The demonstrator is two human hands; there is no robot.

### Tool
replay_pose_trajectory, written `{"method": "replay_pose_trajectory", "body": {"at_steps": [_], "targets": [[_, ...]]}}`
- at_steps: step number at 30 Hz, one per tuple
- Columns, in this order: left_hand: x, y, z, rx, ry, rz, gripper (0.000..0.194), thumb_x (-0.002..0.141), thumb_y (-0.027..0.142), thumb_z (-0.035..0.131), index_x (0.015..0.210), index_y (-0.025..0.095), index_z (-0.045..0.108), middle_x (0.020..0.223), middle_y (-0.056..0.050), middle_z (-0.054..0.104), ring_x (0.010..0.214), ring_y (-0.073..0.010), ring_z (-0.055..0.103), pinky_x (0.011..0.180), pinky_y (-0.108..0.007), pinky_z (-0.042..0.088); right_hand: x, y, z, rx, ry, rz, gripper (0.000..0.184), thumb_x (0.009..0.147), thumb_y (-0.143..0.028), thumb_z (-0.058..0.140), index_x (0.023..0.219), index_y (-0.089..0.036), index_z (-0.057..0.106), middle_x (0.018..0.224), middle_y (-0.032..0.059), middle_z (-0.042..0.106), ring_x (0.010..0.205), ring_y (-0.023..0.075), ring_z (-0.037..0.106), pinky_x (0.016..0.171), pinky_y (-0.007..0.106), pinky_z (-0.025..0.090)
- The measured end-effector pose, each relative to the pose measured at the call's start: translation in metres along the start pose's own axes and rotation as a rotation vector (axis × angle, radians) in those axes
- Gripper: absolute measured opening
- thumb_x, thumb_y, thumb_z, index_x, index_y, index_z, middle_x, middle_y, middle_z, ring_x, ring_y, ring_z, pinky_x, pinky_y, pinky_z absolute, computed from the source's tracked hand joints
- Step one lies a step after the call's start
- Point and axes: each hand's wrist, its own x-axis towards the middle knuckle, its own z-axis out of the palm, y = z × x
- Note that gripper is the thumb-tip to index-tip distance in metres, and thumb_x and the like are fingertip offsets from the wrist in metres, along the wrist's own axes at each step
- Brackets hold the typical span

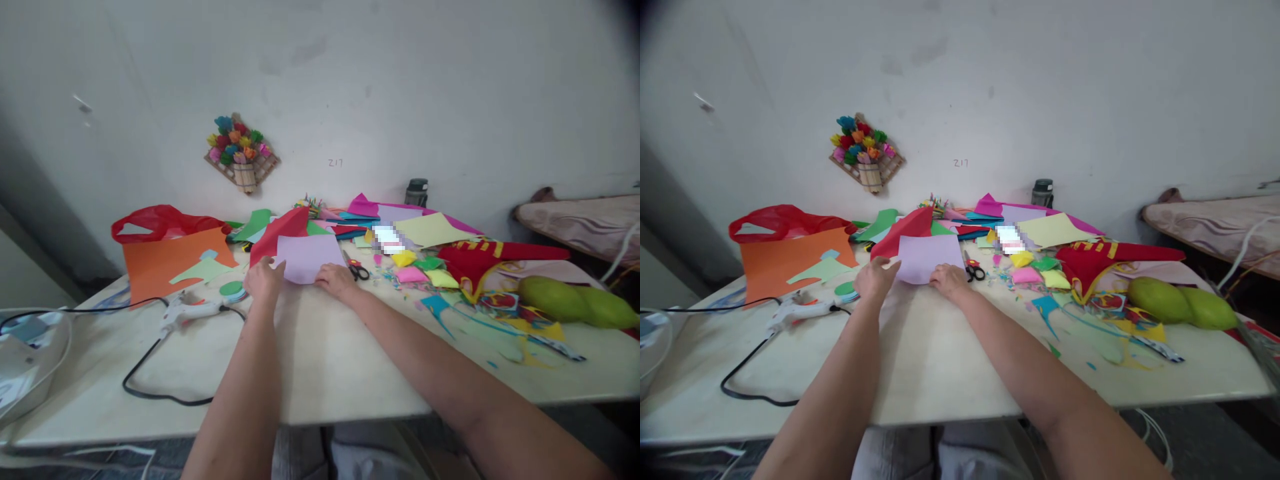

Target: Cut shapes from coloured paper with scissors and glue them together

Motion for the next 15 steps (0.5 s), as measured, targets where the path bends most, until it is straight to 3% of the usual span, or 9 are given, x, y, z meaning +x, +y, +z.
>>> {"method": "replay_pose_trajectory", "body": {"at_steps": [3, 6, 8, 10, 15], "targets": [[-0.001, 0.005, -0.002, 0.142, -0.037, 0.328, 0.021, 0.055, 0.038, 0.076, 0.063, 0.023, 0.064, 0.092, -0.009, 0.060, 0.112, -0.0334, 0.040, 0.091, -0.042, 0.034, 0.000, 0.002, 0.000, 0.091, 0.008, 0.066, 0.014, 0.081, -0.031, 0.057, 0.083, -0.025, 0.070, 0.090, 0.0012, 0.065, 0.091, 0.0143, 0.055, 0.068, 0.024, 0.036], [-0.004, 0.005, 0.004, 0.229, -0.304, 0.551, 0.017, 0.057, 0.038, 0.075, 0.065, 0.025, 0.067, 0.085, -0.006, 0.063, 0.099, -0.0273, 0.049, 0.091, -0.037, 0.033, 0.001, 0.003, 0.001, 0.112, 0.002, 0.091, 0.015, 0.081, -0.032, 0.057, 0.083, -0.024, 0.069, 0.091, 0.0012, 0.065, 0.091, 0.0148, 0.055, 0.067, 0.024, 0.037], [-0.006, 0.003, 0.009, 0.294, -0.480, 0.598, 0.017, 0.059, 0.038, 0.073, 0.069, 0.025, 0.069, 0.081, -0.004, 0.065, 0.088, -0.0235, 0.053, 0.086, -0.034, 0.036, 0.002, 0.005, 0.002, 0.112, -0.008, 0.094, 0.016, 0.081, -0.033, 0.056, 0.084, -0.024, 0.069, 0.091, 0.0013, 0.065, 0.090, 0.0150, 0.055, 0.067, 0.024, 0.037], [-0.007, 0.001, 0.014, 0.327, -0.577, 0.571, 0.018, 0.060, 0.038, 0.071, 0.072, 0.024, 0.069, 0.079, -0.003, 0.065, 0.080, -0.0202, 0.055, 0.079, -0.030, 0.039, 0.003, 0.005, 0.002, 0.117, -0.015, 0.096, 0.016, 0.081, -0.033, 0.057, 0.084, -0.024, 0.070, 0.091, 0.0013, 0.065, 0.090, 0.0150, 0.055, 0.067, 0.024, 0.037], [-0.008, -0.005, 0.018, 0.322, -0.638, 0.520, 0.013, 0.066, 0.034, 0.064, 0.069, 0.022, 0.068, 0.072, -0.001, 0.066, 0.069, -0.0163, 0.056, 0.066, -0.025, 0.040, 0.002, 0.004, 0.000, 0.136, -0.023, 0.110, 0.015, 0.079, -0.033, 0.058, 0.082, -0.023, 0.069, 0.087, 0.0011, 0.064, 0.087, 0.0145, 0.055, 0.066, 0.024, 0.036]]}}
